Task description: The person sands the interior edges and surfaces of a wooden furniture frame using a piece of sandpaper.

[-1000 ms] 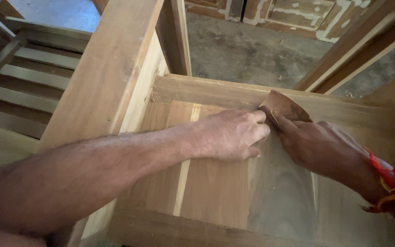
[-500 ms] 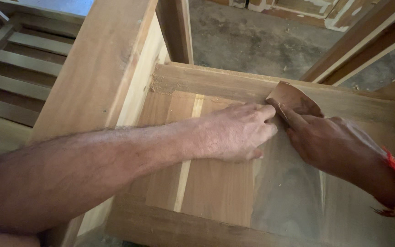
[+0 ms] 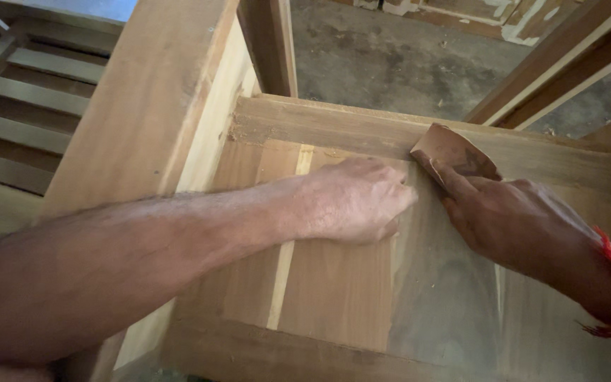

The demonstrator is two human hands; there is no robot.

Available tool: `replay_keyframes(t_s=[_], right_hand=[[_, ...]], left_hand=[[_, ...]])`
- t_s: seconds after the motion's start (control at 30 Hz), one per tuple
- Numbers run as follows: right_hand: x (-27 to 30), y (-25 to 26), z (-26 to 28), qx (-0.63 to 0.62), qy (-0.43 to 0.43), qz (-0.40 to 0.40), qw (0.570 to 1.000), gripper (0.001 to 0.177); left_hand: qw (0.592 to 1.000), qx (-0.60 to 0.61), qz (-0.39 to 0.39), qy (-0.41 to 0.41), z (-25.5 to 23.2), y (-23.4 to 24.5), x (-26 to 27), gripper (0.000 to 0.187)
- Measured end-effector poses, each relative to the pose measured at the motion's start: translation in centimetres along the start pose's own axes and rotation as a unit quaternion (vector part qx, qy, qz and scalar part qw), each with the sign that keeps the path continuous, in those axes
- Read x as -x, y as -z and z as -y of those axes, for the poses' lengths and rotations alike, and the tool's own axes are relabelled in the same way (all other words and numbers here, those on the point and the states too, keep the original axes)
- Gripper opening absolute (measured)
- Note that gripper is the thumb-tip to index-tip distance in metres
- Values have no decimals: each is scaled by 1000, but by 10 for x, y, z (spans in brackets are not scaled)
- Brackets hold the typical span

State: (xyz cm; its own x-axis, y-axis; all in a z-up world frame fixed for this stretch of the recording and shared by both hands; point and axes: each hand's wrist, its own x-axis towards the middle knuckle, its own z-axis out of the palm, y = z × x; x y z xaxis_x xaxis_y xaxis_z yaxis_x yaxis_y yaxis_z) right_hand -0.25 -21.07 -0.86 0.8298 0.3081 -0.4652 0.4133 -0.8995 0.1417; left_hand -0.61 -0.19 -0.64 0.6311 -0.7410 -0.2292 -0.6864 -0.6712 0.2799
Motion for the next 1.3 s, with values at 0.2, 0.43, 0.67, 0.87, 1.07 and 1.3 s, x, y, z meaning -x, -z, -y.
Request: replay_keyframes(t_s=[0.2, 0.43, 0.67, 0.87, 1.07, 1.3], right_hand=[[3, 5, 3, 6, 5, -3, 1000, 70], [-11, -15, 2, -95, 64, -61, 991, 50], [-4, 2, -5, -38, -123, 14, 992, 49], [-1, 2, -5, 120, -11, -4, 993, 67], [-8, -22, -20, 18, 24, -95, 995, 28], [5, 7, 1, 4, -41, 0, 999, 68]], left_hand=[[1000, 11, 21, 0, 1, -2, 0, 33], [998, 45, -34, -18, 2, -5, 0, 44], [999, 38, -6, -7, 5, -6, -3, 45], [998, 60, 6, 14, 0, 0, 0, 47], [999, 50, -21, 3, 2, 0, 1, 45], [997, 44, 45, 42, -5, 7, -1, 47]])
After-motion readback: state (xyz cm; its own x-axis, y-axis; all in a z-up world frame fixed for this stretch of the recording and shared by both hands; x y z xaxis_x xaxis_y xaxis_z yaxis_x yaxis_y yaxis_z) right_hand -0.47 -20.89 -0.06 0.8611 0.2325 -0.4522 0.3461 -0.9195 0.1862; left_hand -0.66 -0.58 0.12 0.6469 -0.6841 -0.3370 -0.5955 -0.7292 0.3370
